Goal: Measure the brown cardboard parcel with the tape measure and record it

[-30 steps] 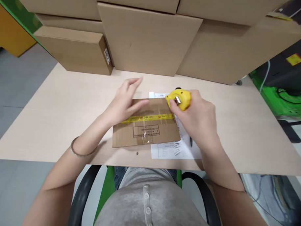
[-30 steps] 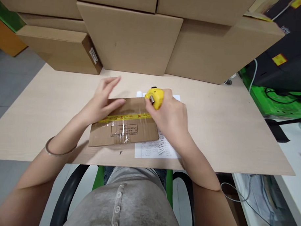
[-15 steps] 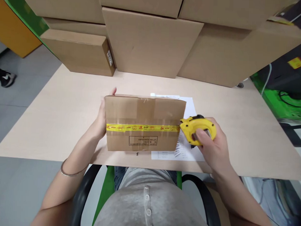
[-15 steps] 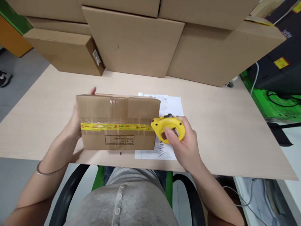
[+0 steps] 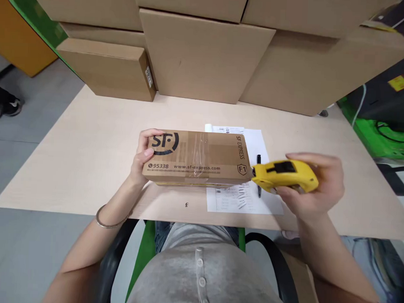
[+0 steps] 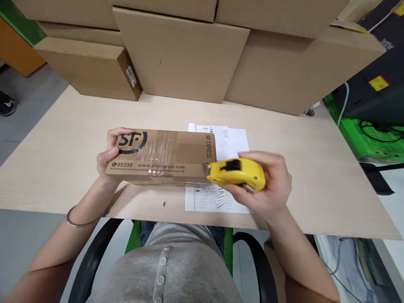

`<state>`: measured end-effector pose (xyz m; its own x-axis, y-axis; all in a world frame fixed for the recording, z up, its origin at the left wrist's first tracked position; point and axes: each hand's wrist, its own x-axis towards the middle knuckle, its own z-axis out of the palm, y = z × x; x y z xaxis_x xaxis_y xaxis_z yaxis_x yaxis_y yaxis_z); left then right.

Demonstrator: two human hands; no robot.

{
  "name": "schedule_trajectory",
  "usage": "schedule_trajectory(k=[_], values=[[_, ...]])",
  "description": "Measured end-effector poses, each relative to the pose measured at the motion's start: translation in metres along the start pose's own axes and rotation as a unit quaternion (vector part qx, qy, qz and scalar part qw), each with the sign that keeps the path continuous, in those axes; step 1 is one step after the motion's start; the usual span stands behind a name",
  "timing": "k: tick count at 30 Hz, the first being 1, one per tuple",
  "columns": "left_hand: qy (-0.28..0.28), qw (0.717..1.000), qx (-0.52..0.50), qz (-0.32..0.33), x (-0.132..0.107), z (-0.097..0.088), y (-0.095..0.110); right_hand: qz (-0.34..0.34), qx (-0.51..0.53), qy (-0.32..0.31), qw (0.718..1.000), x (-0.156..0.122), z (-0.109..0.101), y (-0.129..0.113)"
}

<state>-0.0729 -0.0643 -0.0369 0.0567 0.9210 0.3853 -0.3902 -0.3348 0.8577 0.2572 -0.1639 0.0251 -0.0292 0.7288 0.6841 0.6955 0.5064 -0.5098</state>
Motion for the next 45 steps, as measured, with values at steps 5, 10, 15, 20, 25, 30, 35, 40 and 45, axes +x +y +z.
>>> schedule_trajectory(k=[5,10,15,20,25,30,35,40,45], values=[[0.021,0.999,-0.029,-0.013,-0.002,0.011,0.0,-0.097,0.052,-0.186,0.976,0.095,0.047,-0.048],[0.122,0.992,-0.036,0.012,-0.004,0.01,-0.002,-0.128,0.107,-0.381,0.909,0.136,0.115,-0.09],[0.097,0.993,-0.021,-0.063,-0.003,0.005,-0.002,-0.129,0.096,-0.392,0.906,0.129,0.122,-0.09],[0.001,0.998,-0.051,-0.039,0.006,0.003,-0.002,-0.051,0.052,-0.337,0.939,0.111,0.066,-0.051],[-0.024,0.998,-0.055,-0.035,0.009,0.0,-0.002,0.027,0.014,-0.264,0.964,0.078,-0.003,-0.001],[-0.022,0.998,-0.046,-0.033,0.01,0.0,-0.001,0.053,0.009,-0.232,0.971,0.061,-0.024,0.022],[-0.021,0.999,-0.035,-0.025,0.01,-0.001,-0.001,0.05,0.028,-0.243,0.968,0.064,-0.02,0.027],[-0.023,0.999,-0.03,-0.021,0.01,-0.002,-0.002,0.046,0.018,-0.235,0.971,0.063,-0.021,0.026],[-0.029,0.999,-0.04,-0.02,0.009,-0.002,-0.003,0.053,0.01,-0.25,0.967,0.064,-0.022,0.022]])
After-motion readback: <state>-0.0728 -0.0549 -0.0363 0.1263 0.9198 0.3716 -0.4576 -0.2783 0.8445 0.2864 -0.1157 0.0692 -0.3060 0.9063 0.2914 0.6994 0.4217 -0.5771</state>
